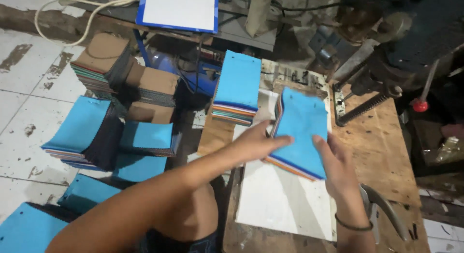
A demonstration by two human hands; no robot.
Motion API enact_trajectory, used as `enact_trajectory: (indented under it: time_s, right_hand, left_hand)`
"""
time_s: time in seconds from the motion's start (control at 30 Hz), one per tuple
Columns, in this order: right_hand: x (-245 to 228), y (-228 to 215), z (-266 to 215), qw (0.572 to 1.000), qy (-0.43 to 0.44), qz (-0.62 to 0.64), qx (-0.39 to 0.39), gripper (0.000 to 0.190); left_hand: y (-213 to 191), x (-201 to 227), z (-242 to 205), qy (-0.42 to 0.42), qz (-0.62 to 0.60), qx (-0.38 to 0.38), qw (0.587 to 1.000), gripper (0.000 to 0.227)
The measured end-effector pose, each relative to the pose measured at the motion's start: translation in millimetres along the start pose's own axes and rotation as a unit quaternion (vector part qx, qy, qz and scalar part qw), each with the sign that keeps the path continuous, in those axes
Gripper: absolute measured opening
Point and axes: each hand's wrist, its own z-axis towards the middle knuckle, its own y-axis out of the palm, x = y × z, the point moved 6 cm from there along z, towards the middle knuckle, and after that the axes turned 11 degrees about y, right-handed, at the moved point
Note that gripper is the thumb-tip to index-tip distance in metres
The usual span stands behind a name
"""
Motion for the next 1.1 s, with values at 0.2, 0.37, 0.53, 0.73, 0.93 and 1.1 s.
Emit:
enact_trajectory:
  time_s: [0.2,0.37,0.53,0.73,0.93,1.1]
  right_hand:
    - [-102.2,85.1,20.3,0.981,-0.180,0.035,-0.060,0.057]
    - [-119.6,142.0,61.1,0.979,-0.184,0.048,-0.077,0.057]
    - [-74.6,169.1,105.9,0.988,-0.122,-0.043,-0.079,0.062]
    - [-92.8,165.0,78.9,0.988,-0.117,-0.062,-0.075,0.073]
    - [-85.6,163.6,87.9,0.984,-0.116,-0.100,-0.088,0.074]
    - [-87.3,162.0,82.1,0.973,-0.138,-0.164,-0.087,0.072]
  left_hand:
    - [-91.9,50.1,17.6,0.077,0.039,0.085,0.993,0.092]
    - [-157.6,28.9,42.6,0.048,0.055,0.132,0.989,0.084]
    - [-177.6,-40.0,63.6,-0.026,0.033,0.126,0.991,0.088]
    - [-166.7,-28.3,55.7,0.009,0.027,0.136,0.990,0.091]
    - [-167.4,-40.3,62.9,0.003,0.064,0.164,0.984,0.089]
    - [-152.8,-31.9,47.5,0.021,0.077,0.176,0.981,0.093]
